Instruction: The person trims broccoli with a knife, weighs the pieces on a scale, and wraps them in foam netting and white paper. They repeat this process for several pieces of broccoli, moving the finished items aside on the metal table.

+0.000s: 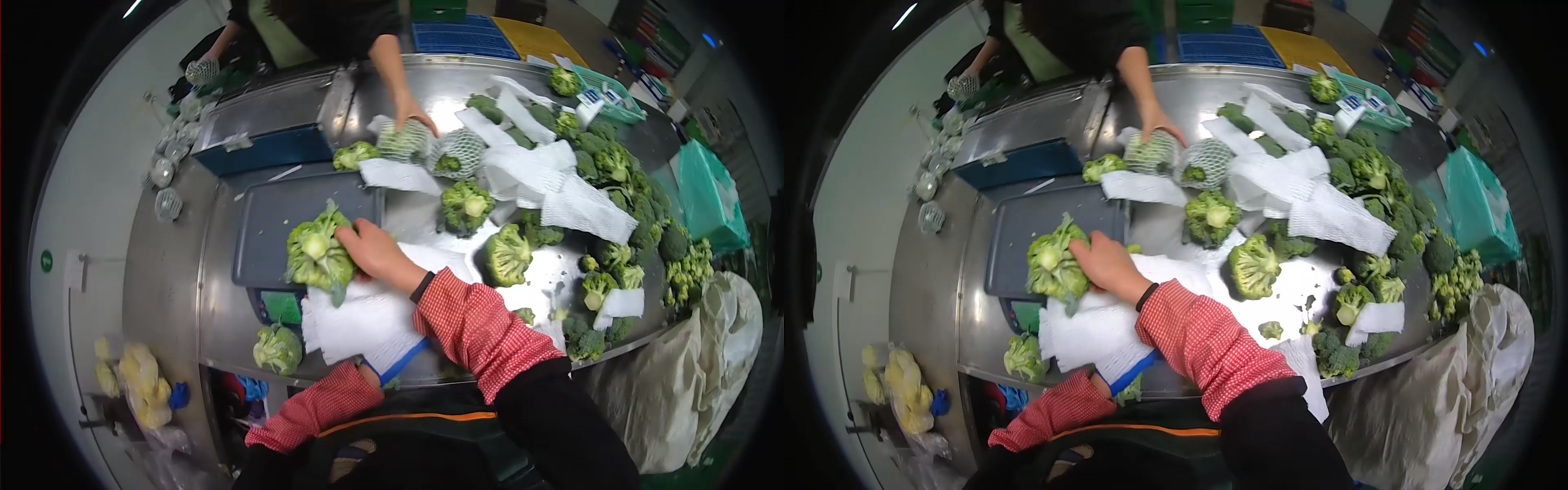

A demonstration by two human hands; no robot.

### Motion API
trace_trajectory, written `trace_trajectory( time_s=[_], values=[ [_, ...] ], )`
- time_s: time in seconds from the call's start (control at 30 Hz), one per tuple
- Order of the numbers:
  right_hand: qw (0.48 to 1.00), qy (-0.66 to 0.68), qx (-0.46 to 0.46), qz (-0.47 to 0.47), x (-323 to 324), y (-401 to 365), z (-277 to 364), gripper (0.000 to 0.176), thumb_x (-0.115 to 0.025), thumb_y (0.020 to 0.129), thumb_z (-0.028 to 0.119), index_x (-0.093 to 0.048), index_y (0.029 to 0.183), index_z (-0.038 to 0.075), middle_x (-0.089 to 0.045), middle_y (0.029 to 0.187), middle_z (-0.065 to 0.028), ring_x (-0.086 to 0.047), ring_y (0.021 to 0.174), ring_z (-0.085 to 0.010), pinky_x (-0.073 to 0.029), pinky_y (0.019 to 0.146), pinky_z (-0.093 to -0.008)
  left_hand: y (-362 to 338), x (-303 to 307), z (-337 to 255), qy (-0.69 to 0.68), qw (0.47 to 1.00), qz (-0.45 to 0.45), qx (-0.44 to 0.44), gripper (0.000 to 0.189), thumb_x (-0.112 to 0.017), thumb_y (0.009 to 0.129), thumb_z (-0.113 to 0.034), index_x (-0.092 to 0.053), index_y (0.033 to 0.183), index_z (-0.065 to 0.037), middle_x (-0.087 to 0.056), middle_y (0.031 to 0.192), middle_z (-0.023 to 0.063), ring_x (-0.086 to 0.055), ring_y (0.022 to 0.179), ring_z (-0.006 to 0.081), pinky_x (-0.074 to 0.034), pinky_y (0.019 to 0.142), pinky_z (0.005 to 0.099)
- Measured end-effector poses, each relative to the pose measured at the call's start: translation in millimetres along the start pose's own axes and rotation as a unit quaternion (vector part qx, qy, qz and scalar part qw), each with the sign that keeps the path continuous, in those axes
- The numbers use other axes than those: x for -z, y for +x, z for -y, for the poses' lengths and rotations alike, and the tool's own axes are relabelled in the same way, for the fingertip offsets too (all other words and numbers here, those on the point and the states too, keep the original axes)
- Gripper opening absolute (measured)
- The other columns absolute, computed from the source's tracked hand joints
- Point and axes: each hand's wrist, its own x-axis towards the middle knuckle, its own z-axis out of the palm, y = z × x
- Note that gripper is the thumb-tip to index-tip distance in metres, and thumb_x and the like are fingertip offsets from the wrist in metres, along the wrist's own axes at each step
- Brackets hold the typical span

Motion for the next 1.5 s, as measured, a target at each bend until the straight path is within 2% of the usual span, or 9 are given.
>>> trace_trajectory(
  time_s=[0.27,0.37,0.63,0.77,1.07,1.13,1.3,1.4,1.5],
  values=[
    [0.916,-0.334,0.192,-0.111,13.2,-20.8,1.0,0.051,-0.055,0.086,0.044,-0.05,0.117,0.003,-0.06,0.095,-0.0241,-0.062,0.079,-0.0412,-0.049,0.066,-0.0475,-82.3,-32.0,56.2,-0.129,0.982,-0.13,-0.048,0.045,-0.052,0.092,-0.037,-0.055,0.124,-0.006,-0.062,0.115,0.0134,-0.057,0.108,0.0279,-0.043,0.094,0.0359],
    [0.897,-0.411,0.16,-0.02,28.1,-54.5,-12.0,0.057,-0.059,0.082,0.046,-0.049,0.119,0.004,-0.063,0.092,-0.0232,-0.063,0.081,-0.0387,-0.05,0.069,-0.046,-106.5,50.7,8.0,-0.217,0.94,0.154,0.215,0.042,-0.054,0.093,-0.035,-0.056,0.122,-0.005,-0.063,0.113,0.0129,-0.061,0.101,0.0225,-0.046,0.09,0.0345],
    [0.855,-0.469,0.046,0.219,86.9,-100.7,-59.6,0.032,-0.06,0.082,0.038,-0.068,0.087,0.008,-0.066,0.08,-0.0117,-0.064,0.078,-0.0303,-0.05,0.069,-0.0384,-110.5,61.7,45.2,-0.366,0.896,-0.209,0.138,0.02,-0.062,0.088,-0.016,-0.06,0.101,-0.001,-0.063,0.098,0.0073,-0.059,0.082,0.0108,-0.049,0.074,0.0277],
    [0.83,-0.439,0.277,-0.204,82.1,-20.5,-16.8,0.057,-0.074,0.07,0.02,-0.047,0.12,0.009,-0.057,0.093,-0.0117,-0.059,0.079,-0.031,-0.046,0.062,-0.0408,-58.3,59.2,9.3,-0.118,0.946,-0.299,-0.041,0.023,-0.069,0.081,-0.015,-0.061,0.101,-0.007,-0.059,0.098,0.0094,-0.059,0.084,0.0218,-0.048,0.077,0.0303],
    [0.79,-0.359,0.419,-0.267,55.1,21.0,0.6,0.018,-0.061,0.071,0.004,-0.056,0.089,0.007,-0.053,0.083,-0.0094,-0.055,0.079,-0.0289,-0.043,0.066,-0.0387,-24.0,70.4,-17.6,-0.198,0.871,-0.448,-0.037,0.035,-0.071,0.079,-0.01,-0.058,0.111,-0.005,-0.06,0.096,0.0063,-0.059,0.088,0.0187,-0.048,0.076,0.027],
    [0.908,-0.229,0.314,-0.157,55.6,-38.3,14.7,0.019,-0.059,0.073,0.004,-0.056,0.092,0.006,-0.056,0.085,-0.0085,-0.054,0.072,-0.0224,-0.043,0.063,-0.0315,-22.7,89.0,-23.8,-0.102,0.834,-0.543,-0.009,0.04,-0.071,0.079,-0.009,-0.056,0.115,-0.003,-0.06,0.098,0.0053,-0.058,0.087,0.0158,-0.047,0.076,0.0256],
    [0.971,-0.012,0.212,-0.113,52.0,-102.4,8.3,0.026,-0.063,0.078,0.01,-0.056,0.101,0.003,-0.059,0.088,-0.0082,-0.052,0.063,-0.0136,-0.043,0.058,-0.0265,-17.5,82.0,-6.3,-0.484,0.838,-0.227,0.104,0.059,-0.075,0.078,-0.019,-0.049,0.126,0.001,-0.062,0.101,0.0067,-0.057,0.084,0.0087,-0.049,0.074,0.0245],
    [0.963,-0.117,0.194,-0.144,52.1,-113.1,0.2,0.027,-0.067,0.078,0.013,-0.057,0.101,0.002,-0.061,0.083,-0.009,-0.052,0.06,-0.0145,-0.044,0.056,-0.0278,-17.2,70.8,-6.0,-0.352,0.891,-0.278,0.075,0.045,-0.07,0.083,-0.024,-0.055,0.118,-0.002,-0.062,0.086,0.0041,-0.056,0.072,0.0083,-0.049,0.066,0.0248],
    [0.94,-0.194,0.229,-0.164,37.7,-117.0,-29.2,0.019,-0.068,0.079,0.013,-0.06,0.093,0.002,-0.061,0.08,-0.0116,-0.054,0.058,-0.0231,-0.045,0.056,-0.0308,-33.6,91.1,-16.0,-0.59,0.784,-0.114,0.157,0.031,-0.064,0.086,-0.025,-0.059,0.11,-0.006,-0.063,0.085,0.0032,-0.059,0.069,0.0104,-0.049,0.056,0.0244]
  ],
)
